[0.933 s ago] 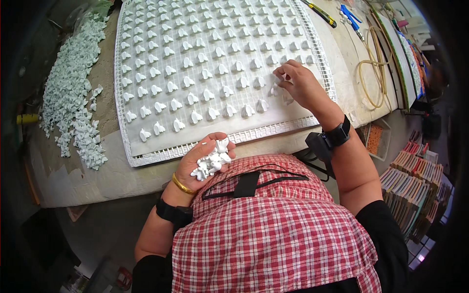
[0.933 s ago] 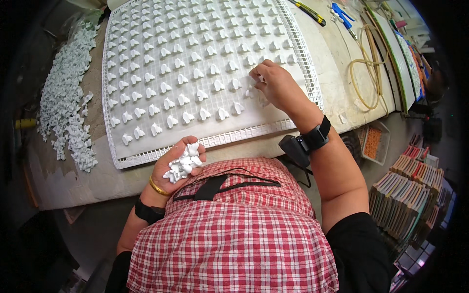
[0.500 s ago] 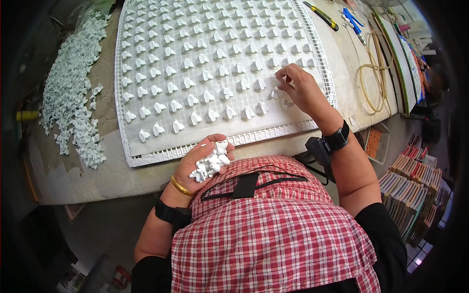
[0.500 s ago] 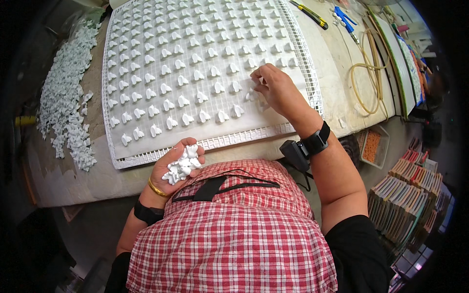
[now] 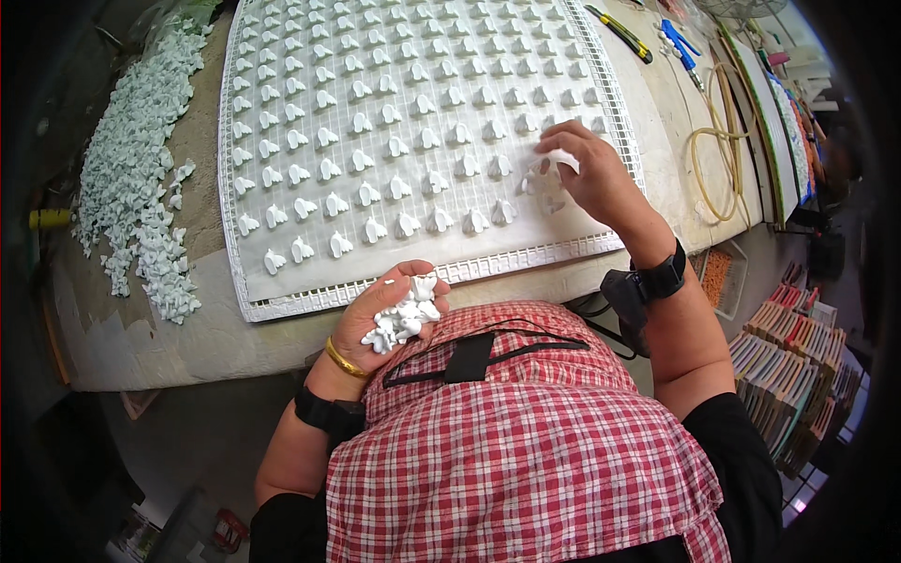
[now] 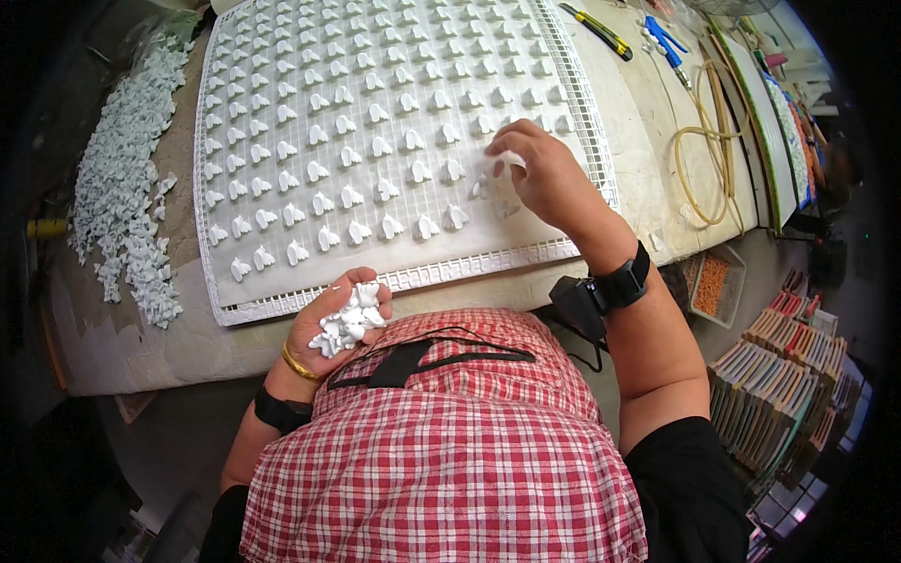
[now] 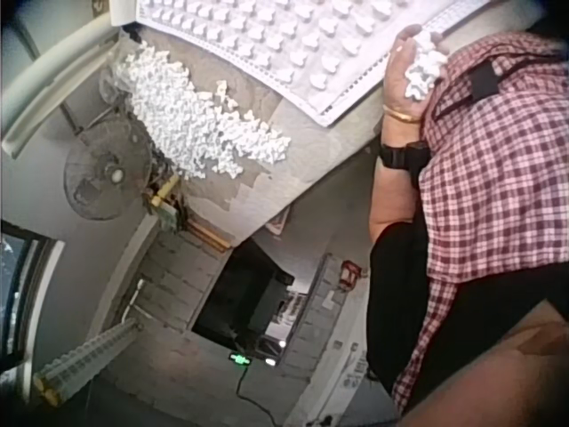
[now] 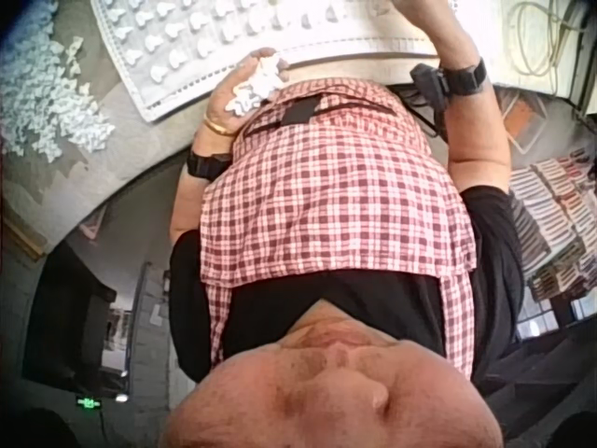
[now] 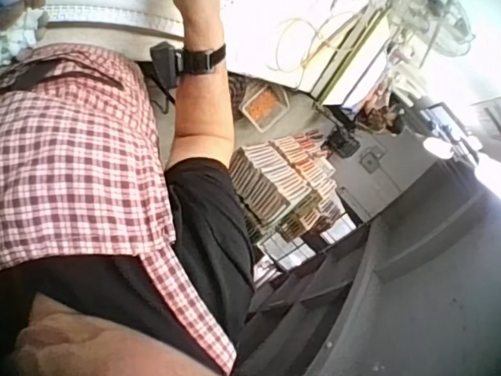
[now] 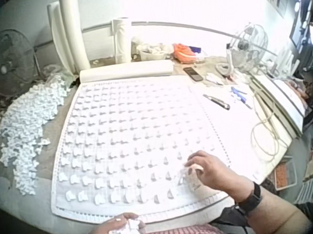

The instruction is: Removing small white plastic parts from a grid tray and arranging them onto a mesh tray.

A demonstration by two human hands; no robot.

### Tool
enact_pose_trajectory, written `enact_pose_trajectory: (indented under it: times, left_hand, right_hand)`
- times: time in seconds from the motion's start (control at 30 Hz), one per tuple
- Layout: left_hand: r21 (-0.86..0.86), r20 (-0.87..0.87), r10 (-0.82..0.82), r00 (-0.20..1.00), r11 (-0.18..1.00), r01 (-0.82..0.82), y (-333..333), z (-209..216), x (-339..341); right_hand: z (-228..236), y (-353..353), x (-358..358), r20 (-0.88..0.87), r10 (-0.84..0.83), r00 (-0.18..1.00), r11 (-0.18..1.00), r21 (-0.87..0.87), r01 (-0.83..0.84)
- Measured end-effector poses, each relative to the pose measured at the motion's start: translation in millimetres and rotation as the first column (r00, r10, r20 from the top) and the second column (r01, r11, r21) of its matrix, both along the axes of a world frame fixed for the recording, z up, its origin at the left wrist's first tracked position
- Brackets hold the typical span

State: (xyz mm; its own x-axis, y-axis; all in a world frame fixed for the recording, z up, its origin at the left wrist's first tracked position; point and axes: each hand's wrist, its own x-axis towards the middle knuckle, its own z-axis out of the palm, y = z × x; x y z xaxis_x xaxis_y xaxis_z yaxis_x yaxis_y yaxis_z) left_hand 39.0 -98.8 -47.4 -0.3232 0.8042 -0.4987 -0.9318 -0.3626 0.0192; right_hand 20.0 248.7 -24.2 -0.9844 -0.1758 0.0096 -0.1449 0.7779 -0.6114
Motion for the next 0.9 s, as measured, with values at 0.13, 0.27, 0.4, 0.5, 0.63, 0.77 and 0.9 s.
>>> enact_pose_trajectory:
  times: [0.13,0.27,0.4,0.5,0.63,0.77,0.9]
  left_hand:
    - [0.006,0.001,0.000,1.000,1.000,0.000,0.2,1.9,-1.0]
    - [0.004,0.005,-0.009,1.000,1.000,0.009,0.6,2.8,-1.3]
    - [0.010,0.001,-0.012,1.000,1.000,0.012,-0.6,1.9,-0.9]
    - [0.014,-0.008,-0.015,1.000,1.000,0.015,-1.0,1.5,-1.1]
    - [0.012,-0.019,-0.019,1.000,1.000,0.019,-1.1,2.2,-1.0]
    - [0.015,-0.029,-0.022,0.999,1.000,0.023,-0.5,2.2,-1.0]
    - [0.018,-0.033,-0.029,0.999,0.999,0.029,0.6,3.9,-2.0]
  right_hand:
    - [2.7,-8.0,5.3,0.058,-0.230,0.971,0.971,0.081,0.225]
    - [-4.4,-9.2,6.8,0.098,-0.228,0.969,0.972,0.081,0.220]
    - [-2.9,-9.5,2.7,0.110,-0.221,0.969,0.975,0.064,0.215]
    - [-1.0,-12.6,1.3,0.123,-0.240,0.963,0.970,0.068,0.233]
    - [-2.8,-15.3,5.0,0.182,-0.265,0.947,0.960,0.148,0.240]
    - [-3.4,-15.6,6.9,0.152,-0.311,0.938,0.944,0.159,0.288]
    - [-7.5,-18.9,7.0,-0.036,-0.227,0.973,0.967,0.113,0.230]
